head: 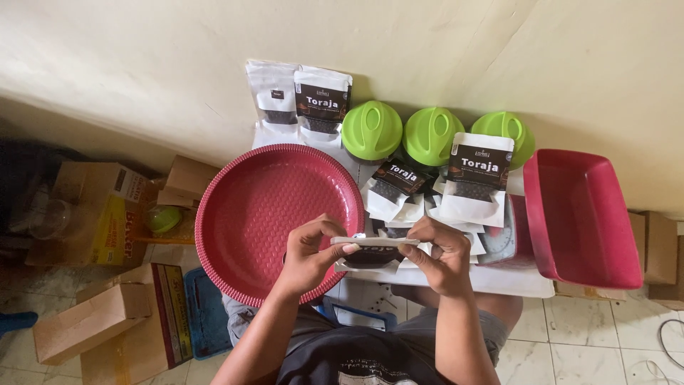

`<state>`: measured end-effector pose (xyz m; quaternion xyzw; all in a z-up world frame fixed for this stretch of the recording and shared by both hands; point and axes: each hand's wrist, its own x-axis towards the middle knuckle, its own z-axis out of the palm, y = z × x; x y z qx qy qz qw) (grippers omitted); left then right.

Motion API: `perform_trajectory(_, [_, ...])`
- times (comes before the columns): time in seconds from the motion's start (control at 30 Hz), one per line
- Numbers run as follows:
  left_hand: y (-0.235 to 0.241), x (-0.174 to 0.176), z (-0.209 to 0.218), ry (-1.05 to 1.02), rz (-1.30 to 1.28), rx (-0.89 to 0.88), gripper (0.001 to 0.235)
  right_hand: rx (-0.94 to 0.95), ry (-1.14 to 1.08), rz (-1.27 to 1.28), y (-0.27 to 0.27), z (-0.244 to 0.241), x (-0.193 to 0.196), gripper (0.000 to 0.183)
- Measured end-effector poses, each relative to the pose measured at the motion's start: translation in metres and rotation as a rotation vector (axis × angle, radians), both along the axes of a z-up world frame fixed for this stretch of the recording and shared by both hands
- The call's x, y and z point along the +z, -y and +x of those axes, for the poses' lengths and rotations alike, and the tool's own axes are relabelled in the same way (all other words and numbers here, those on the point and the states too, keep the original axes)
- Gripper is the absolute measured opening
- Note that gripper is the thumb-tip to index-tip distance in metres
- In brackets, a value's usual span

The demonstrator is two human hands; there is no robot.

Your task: Inspecting and organizing small bags of coffee beans on a workspace, checking seals and arranging them for further processing.

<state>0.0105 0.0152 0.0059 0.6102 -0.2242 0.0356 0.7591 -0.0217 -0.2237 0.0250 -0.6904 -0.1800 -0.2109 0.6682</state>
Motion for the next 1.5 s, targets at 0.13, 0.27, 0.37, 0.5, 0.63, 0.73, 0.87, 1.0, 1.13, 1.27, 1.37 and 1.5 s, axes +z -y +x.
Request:
perform_trajectory(0.13, [-0.003, 0.005, 0.001, 0.018, -0.019, 0.023, 0.019, 0.028, -0.033, 0.042, 0.003, -0.001, -0.008, 0.013])
perform_trajectory(0.27, [-0.003, 0.002, 0.002, 0.024, -0.046, 0.023, 0.02, 0.036, -0.059, 0.072, 0.003, -0.001, -0.017, 0.012])
perform_trajectory(0.37, [0.001, -0.003, 0.002, 0.005, -0.09, 0.025, 0.02, 0.042, -0.065, 0.075, -0.001, 0.0, -0.009, 0.012])
perform_trajectory(0.5, [0.005, -0.006, -0.001, -0.02, -0.14, 0.024, 0.021, 0.068, -0.067, 0.072, -0.004, 0.0, -0.007, 0.012])
perform_trajectory(0.63, [0.012, -0.009, -0.007, -0.069, -0.148, -0.006, 0.02, 0.135, -0.057, 0.048, -0.02, 0.001, -0.005, 0.008])
perform_trajectory(0.73, [0.019, -0.01, -0.014, -0.105, -0.145, -0.035, 0.019, 0.154, -0.033, 0.007, -0.034, -0.002, 0.013, 0.008])
perform_trajectory(0.87, [0.017, -0.011, -0.014, -0.143, -0.101, -0.105, 0.02, 0.113, -0.006, -0.064, -0.038, -0.001, 0.028, 0.012])
perform_trajectory(1.0, [0.022, -0.005, -0.016, -0.129, -0.044, -0.117, 0.018, 0.106, 0.009, -0.102, -0.04, -0.001, 0.016, 0.01])
perform_trajectory(1.13, [0.019, -0.006, -0.015, -0.085, 0.013, -0.064, 0.019, 0.083, 0.0, -0.098, -0.042, -0.001, 0.019, 0.01])
perform_trajectory(1.27, [0.015, -0.001, -0.011, -0.056, 0.037, -0.018, 0.019, 0.031, 0.004, -0.045, -0.033, 0.0, 0.016, 0.012])
perform_trajectory(1.37, [0.012, 0.007, -0.01, -0.052, 0.0, -0.01, 0.019, -0.009, 0.021, -0.079, -0.021, 0.0, 0.011, 0.014])
perform_trajectory(1.5, [0.006, 0.002, -0.005, -0.033, -0.001, 0.015, 0.018, -0.031, 0.008, -0.049, -0.01, 0.0, -0.001, 0.011])
